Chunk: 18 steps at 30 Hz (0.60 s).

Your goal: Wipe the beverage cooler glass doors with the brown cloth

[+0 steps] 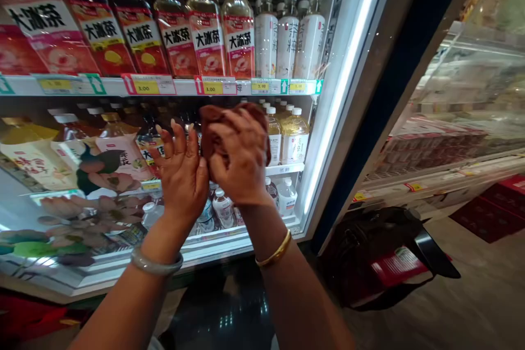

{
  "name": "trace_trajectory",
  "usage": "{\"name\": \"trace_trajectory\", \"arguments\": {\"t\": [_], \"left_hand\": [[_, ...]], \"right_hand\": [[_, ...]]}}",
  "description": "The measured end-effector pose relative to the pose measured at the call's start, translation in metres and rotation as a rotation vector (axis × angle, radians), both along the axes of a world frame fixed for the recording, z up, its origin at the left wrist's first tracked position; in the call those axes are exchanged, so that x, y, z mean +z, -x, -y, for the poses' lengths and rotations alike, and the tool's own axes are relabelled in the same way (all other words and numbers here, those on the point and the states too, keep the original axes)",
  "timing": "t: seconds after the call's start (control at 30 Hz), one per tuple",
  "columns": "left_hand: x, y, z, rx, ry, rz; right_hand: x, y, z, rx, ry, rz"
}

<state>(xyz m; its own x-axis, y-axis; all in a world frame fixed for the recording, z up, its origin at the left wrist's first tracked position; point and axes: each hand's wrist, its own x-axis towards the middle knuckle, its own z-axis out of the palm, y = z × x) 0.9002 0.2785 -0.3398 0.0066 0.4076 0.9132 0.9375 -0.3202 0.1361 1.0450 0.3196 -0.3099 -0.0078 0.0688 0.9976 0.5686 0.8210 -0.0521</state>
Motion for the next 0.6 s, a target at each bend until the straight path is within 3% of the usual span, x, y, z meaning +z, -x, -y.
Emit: {"name": "trace_trajectory", "arguments": {"t": [0.07,0.13,0.27,0.33,0.47,0.6], "left_hand": [[0.003,0.002,0.001,-0.011,0.03,-0.002],[0.007,0.003,0.002,-0.013,0.077,0.002],[0.01,0.002,-0.001,-0.034,0.129,-0.01],[0.009,-0.002,-0.002,-0.035,0.143,-0.022],[0.005,-0.015,-0.003,0.04,0.175,0.029],[0.002,-0.022,-0.004,0.065,0.201,0.03]], "right_hand": [[-0.006,0.003,0.001,0.065,-0.01,0.109],[-0.01,0.002,-0.002,0.071,-0.011,0.09],[-0.007,-0.008,-0.006,-0.06,0.113,-0.112],[-0.001,-0.007,-0.003,-0.099,0.166,-0.066],[-0.001,0.001,0.004,-0.083,0.085,0.155],[-0.012,-0.011,-0.003,-0.097,0.059,0.072]]}}
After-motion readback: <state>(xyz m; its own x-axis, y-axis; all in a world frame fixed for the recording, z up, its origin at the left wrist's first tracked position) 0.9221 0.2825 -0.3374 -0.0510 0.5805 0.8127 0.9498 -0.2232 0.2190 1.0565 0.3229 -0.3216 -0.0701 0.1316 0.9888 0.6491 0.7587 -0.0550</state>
